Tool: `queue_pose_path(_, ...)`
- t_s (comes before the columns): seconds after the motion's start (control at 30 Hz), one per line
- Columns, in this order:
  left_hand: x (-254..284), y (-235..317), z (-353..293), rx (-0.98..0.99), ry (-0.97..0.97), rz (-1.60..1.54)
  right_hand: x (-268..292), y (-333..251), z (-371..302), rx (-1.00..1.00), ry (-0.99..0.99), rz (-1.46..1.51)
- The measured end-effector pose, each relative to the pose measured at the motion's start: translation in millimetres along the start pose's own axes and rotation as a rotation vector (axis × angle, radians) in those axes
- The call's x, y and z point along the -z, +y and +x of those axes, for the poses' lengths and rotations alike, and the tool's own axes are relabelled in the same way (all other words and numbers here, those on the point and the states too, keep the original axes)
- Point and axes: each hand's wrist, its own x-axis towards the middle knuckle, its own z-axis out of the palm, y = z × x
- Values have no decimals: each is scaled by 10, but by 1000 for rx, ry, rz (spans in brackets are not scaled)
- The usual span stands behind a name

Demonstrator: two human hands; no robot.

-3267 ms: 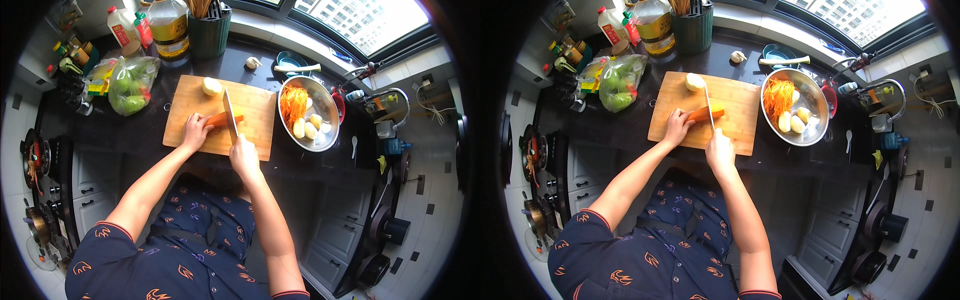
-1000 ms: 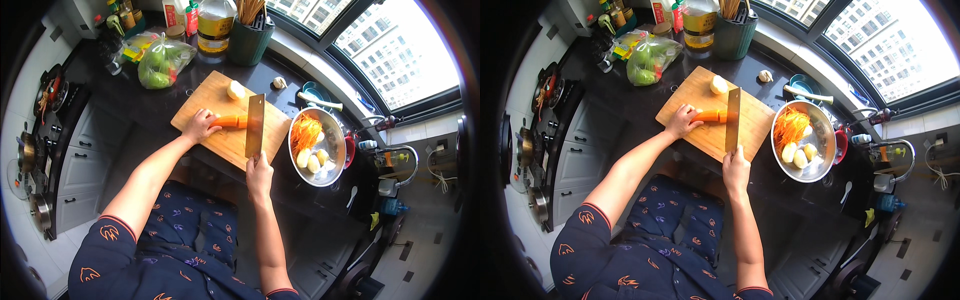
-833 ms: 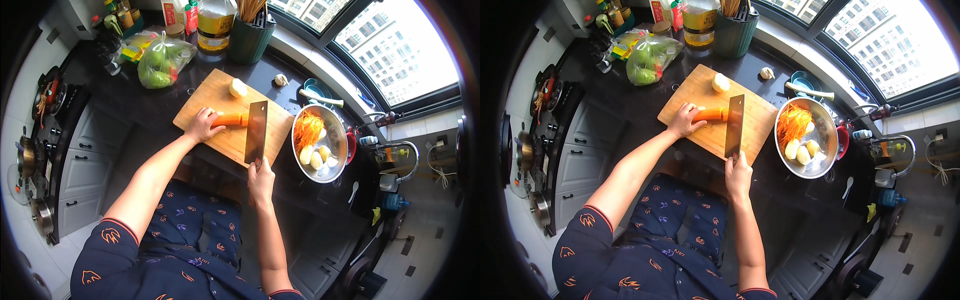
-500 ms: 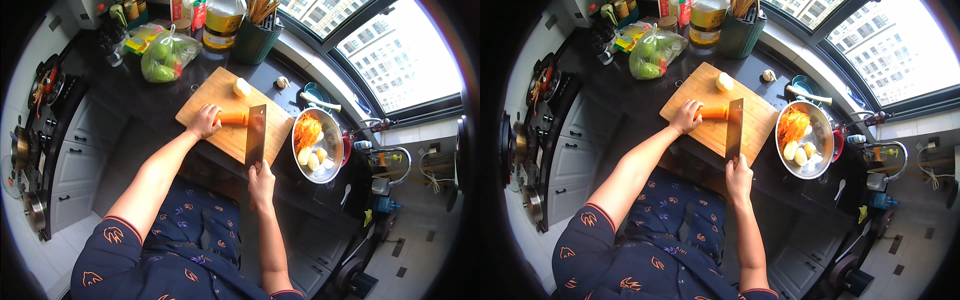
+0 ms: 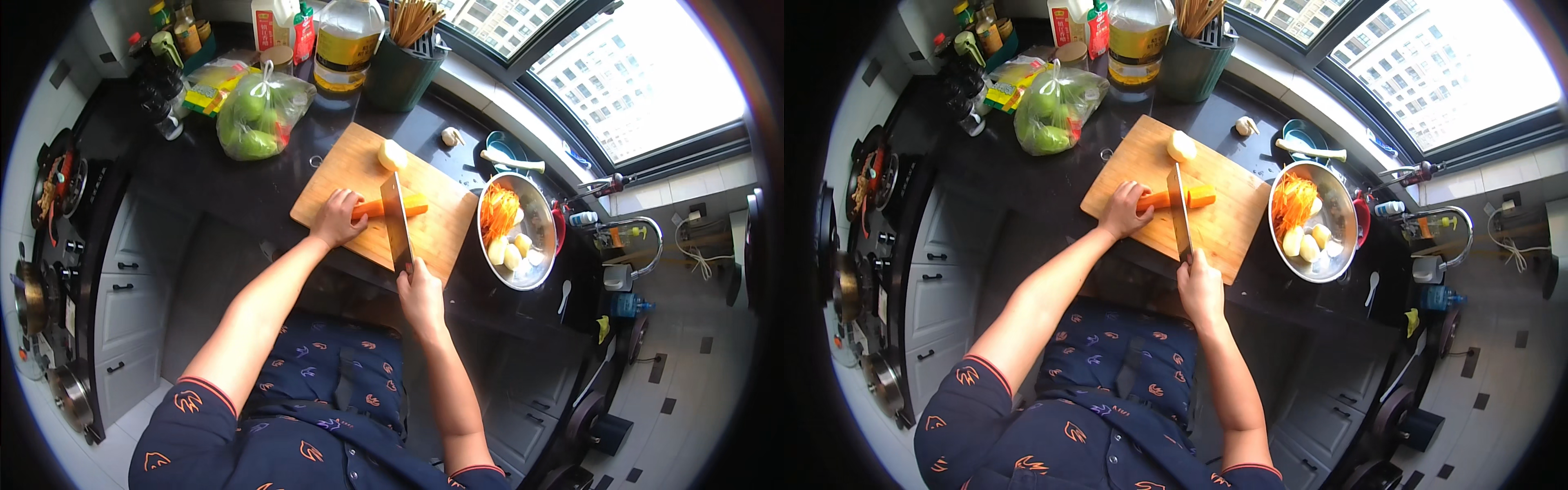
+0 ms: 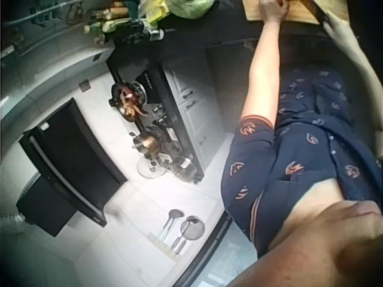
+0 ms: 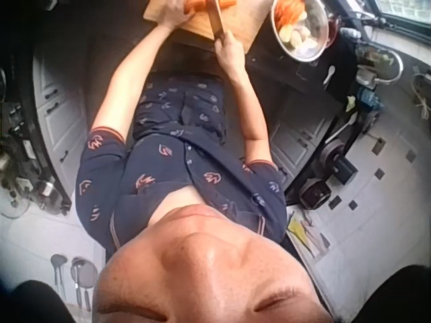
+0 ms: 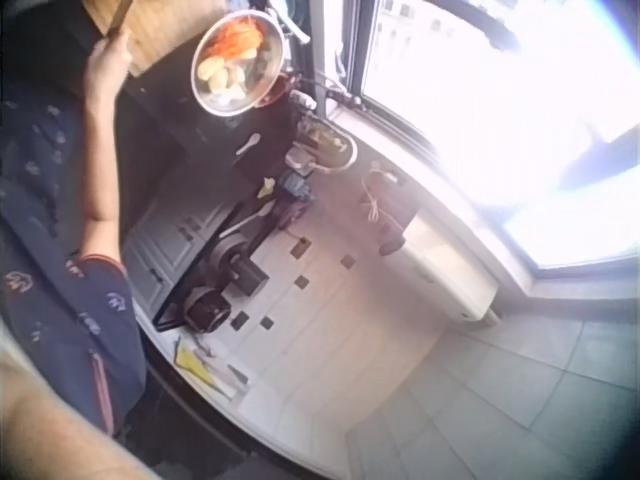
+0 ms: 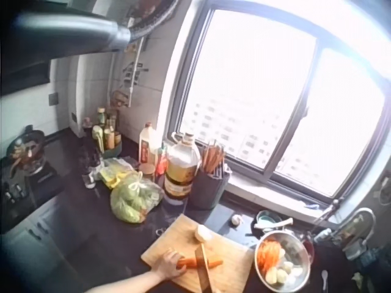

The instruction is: The person uses a cleaver to slice a carrot into thin strips on a wooden cutting board. They gather the sliced carrot and transfer it into a metal bowl containing other vegetables. The person then cuts the remaining carrot into smaller chunks.

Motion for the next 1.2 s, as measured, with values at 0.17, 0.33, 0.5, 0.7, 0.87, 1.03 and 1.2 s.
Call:
queue_pose_path(0.17, 15, 9, -14, 40, -30, -66, -37, -116, -18, -70, -51, -37)
queue_pose_path(0.33, 11, -26, -23, 67, -52, -109, -36, -215, 39, -97, -86, -36)
queue_pose_path(0.5, 30, -44, -4, 10, 5, -122, -86, -133, 25, 9, -39, -45)
queue_pose_path(0.7, 41, -26, 3, 18, 6, -135, -16, -215, 37, -88, -102, -26)
queue_pose_path(0.87, 25, -17, 8, 25, -8, -99, -76, -201, 31, -76, -123, -138)
queue_pose_path(1.03, 56, -4, 11, 29, 8, -109, 54, -482, 75, -121, -204, -227)
queue_pose_path(1.2, 74, 23, 36, 60, 0, -121, -12, -437, 168, -84, -260, -293)
